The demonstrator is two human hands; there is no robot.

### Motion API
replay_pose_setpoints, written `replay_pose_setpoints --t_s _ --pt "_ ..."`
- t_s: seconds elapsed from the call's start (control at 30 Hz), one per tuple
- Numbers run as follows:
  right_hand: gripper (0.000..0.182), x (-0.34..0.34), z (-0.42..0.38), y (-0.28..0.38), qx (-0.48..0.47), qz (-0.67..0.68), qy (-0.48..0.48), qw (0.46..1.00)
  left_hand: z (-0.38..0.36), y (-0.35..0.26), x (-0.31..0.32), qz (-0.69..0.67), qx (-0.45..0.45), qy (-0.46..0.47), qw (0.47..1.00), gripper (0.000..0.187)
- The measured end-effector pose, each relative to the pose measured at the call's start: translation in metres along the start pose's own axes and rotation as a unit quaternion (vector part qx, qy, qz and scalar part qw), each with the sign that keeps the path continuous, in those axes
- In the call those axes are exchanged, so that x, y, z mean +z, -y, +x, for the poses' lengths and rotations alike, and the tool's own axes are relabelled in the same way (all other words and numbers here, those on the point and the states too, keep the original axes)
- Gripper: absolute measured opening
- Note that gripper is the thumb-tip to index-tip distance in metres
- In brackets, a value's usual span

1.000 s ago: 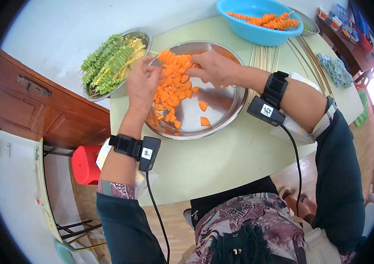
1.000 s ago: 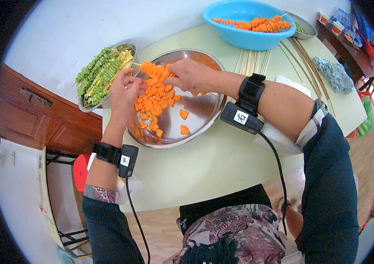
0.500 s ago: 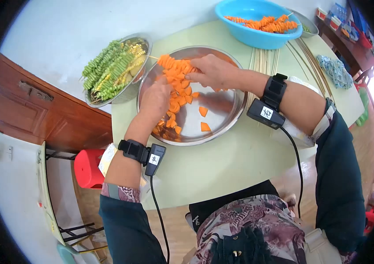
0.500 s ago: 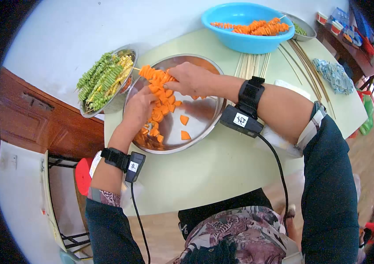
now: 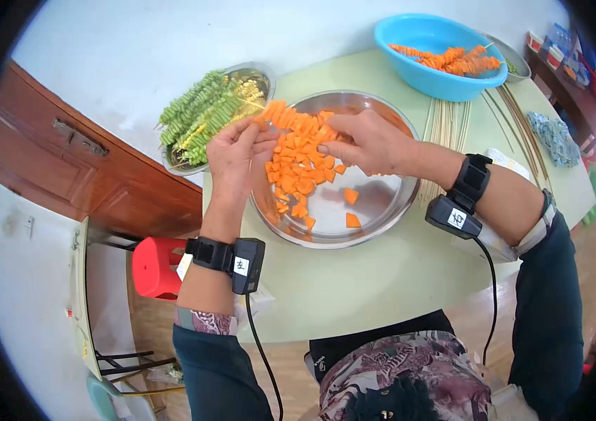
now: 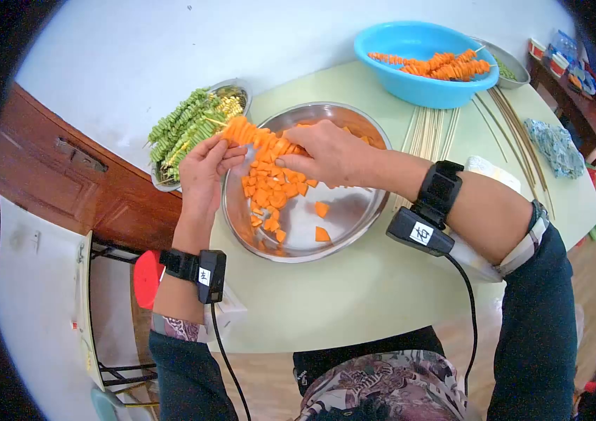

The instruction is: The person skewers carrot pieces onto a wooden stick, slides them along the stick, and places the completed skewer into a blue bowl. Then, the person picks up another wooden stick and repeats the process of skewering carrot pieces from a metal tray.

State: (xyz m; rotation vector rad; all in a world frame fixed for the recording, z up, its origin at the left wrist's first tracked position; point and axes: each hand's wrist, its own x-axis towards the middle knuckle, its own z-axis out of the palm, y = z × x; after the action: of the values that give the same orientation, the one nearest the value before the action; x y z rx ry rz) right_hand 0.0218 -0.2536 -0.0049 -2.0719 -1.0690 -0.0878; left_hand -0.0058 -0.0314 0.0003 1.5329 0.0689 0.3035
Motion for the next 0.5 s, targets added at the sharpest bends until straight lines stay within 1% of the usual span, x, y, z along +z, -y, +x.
replay_pose_setpoints --t_s 0.07,0.13,0.27,0.33,0.5 --pt "0.035 -0.002 -0.001 0.000 0.006 -0.002 0.012 1.000 0.002 0.002 -0.003 -0.045 0.010 -0.001 0.999 0.021" --pt "0.034 -0.001 -0.002 -0.004 0.011 -0.059 0.050 0.997 0.005 0.007 -0.007 -0.050 0.019 -0.010 0.999 0.021" --pt "0.034 0.008 -0.004 -0.014 -0.027 -0.057 0.047 0.997 0.004 0.006 -0.008 -0.042 0.028 -0.017 0.999 0.020" --pt "0.034 0.008 -0.005 -0.012 0.008 -0.047 0.065 0.997 0.002 0.004 -0.004 -0.041 0.031 -0.022 0.998 0.019" --pt "0.034 0.009 -0.004 -0.014 0.008 -0.049 0.065 0.997 0.006 0.008 -0.007 -0.049 0.044 -0.023 0.998 0.018"
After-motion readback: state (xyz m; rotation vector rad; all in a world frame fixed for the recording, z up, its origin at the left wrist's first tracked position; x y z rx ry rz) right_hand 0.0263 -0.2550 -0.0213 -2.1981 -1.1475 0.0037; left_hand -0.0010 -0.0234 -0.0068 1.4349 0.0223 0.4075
